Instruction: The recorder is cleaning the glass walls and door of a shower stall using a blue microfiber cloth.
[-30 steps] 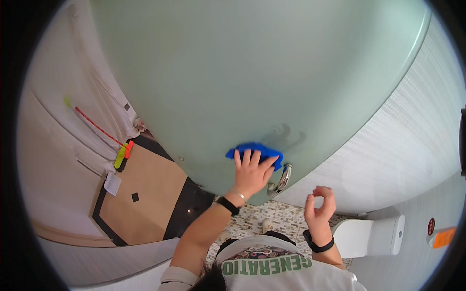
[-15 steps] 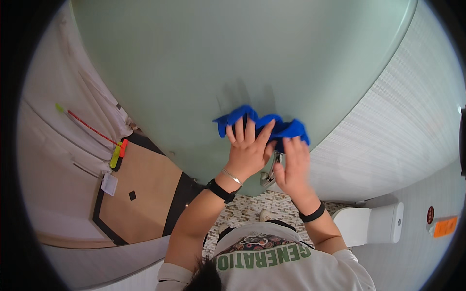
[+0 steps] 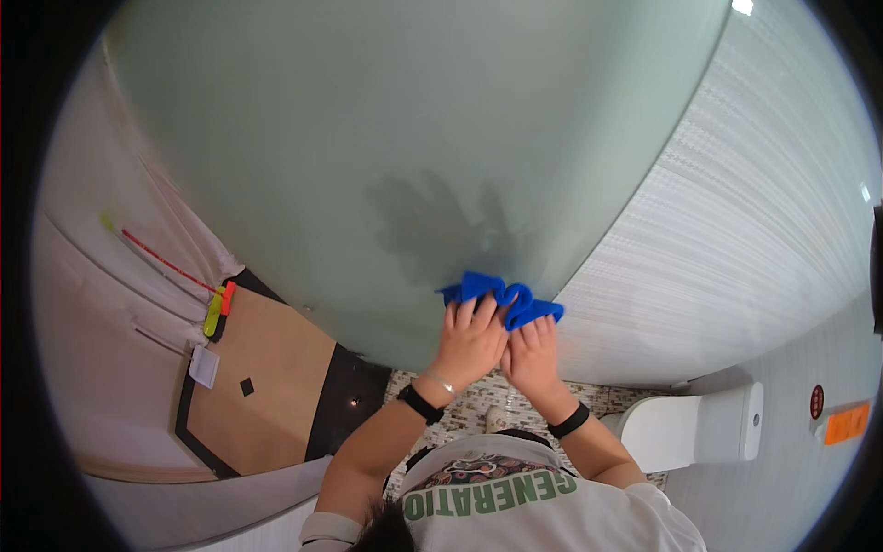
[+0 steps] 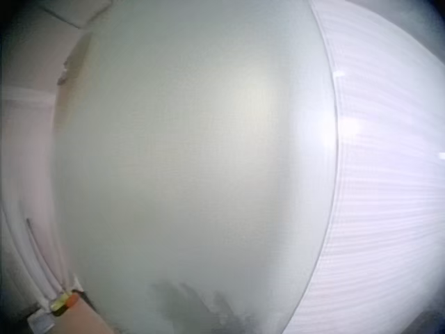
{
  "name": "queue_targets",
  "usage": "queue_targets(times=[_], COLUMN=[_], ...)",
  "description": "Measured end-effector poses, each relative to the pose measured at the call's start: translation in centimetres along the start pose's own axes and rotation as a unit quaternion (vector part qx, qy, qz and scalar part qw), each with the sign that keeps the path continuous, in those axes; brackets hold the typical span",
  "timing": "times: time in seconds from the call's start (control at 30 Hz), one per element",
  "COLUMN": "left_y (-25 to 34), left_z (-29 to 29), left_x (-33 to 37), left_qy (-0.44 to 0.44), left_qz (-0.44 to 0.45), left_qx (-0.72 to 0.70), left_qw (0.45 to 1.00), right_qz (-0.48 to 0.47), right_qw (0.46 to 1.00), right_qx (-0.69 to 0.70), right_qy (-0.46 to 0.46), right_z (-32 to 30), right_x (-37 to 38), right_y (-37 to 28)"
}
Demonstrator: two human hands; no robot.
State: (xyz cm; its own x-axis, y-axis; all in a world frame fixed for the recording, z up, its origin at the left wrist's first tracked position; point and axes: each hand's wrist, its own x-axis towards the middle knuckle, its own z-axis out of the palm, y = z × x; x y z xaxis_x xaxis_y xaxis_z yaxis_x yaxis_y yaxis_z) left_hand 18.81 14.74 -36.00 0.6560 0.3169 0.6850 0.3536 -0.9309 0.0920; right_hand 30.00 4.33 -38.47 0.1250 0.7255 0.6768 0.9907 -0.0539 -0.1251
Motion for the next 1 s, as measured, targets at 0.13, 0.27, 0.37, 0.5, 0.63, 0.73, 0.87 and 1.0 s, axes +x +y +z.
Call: queue_targets(times=[0.13,0.27,0.37,0.5,0.63,0.73,0.87,1.0], left_y=[0.2,-0.4,-0.4,0.1,0.1,0.4,0.7,1.5], left_z=[-0.9,-4.6,-6.7,-5.5,-1.7,-0.6,-1.1,-2.3], left_x=[1.0,7.8,11.5,9.7,3.5,1.0,1.1,3.3], left_qy=[0.009,0.195,0.214,0.103,-0.046,-0.073,0.002,0.091], left_qz=[0.001,0.014,-0.009,-0.002,0.005,0.023,-0.007,-0.079], left_qx=[-0.032,0.005,0.033,0.066,-0.003,-0.032,-0.044,-0.091], left_qw=[0.999,0.981,0.976,0.992,0.999,0.997,0.999,0.988], right_qz=[0.033,0.025,0.028,0.022,0.026,0.026,-0.043,-0.021], right_qw=[0.999,0.98,0.964,0.98,0.995,0.996,0.983,0.974], right_qx=[0.028,-0.002,-0.019,-0.055,-0.058,-0.057,-0.068,0.005], right_qy=[0.02,0.196,0.265,0.191,0.081,0.055,0.166,0.227], right_z=[-1.0,-4.8,-6.2,-3.5,2.2,2.4,0.5,-2.2], right_x=[1.5,10.3,14.6,10.6,1.6,-0.3,3.7,8.3], right_y=[0.1,0.1,0.0,1.2,2.4,2.1,2.3,1.3])
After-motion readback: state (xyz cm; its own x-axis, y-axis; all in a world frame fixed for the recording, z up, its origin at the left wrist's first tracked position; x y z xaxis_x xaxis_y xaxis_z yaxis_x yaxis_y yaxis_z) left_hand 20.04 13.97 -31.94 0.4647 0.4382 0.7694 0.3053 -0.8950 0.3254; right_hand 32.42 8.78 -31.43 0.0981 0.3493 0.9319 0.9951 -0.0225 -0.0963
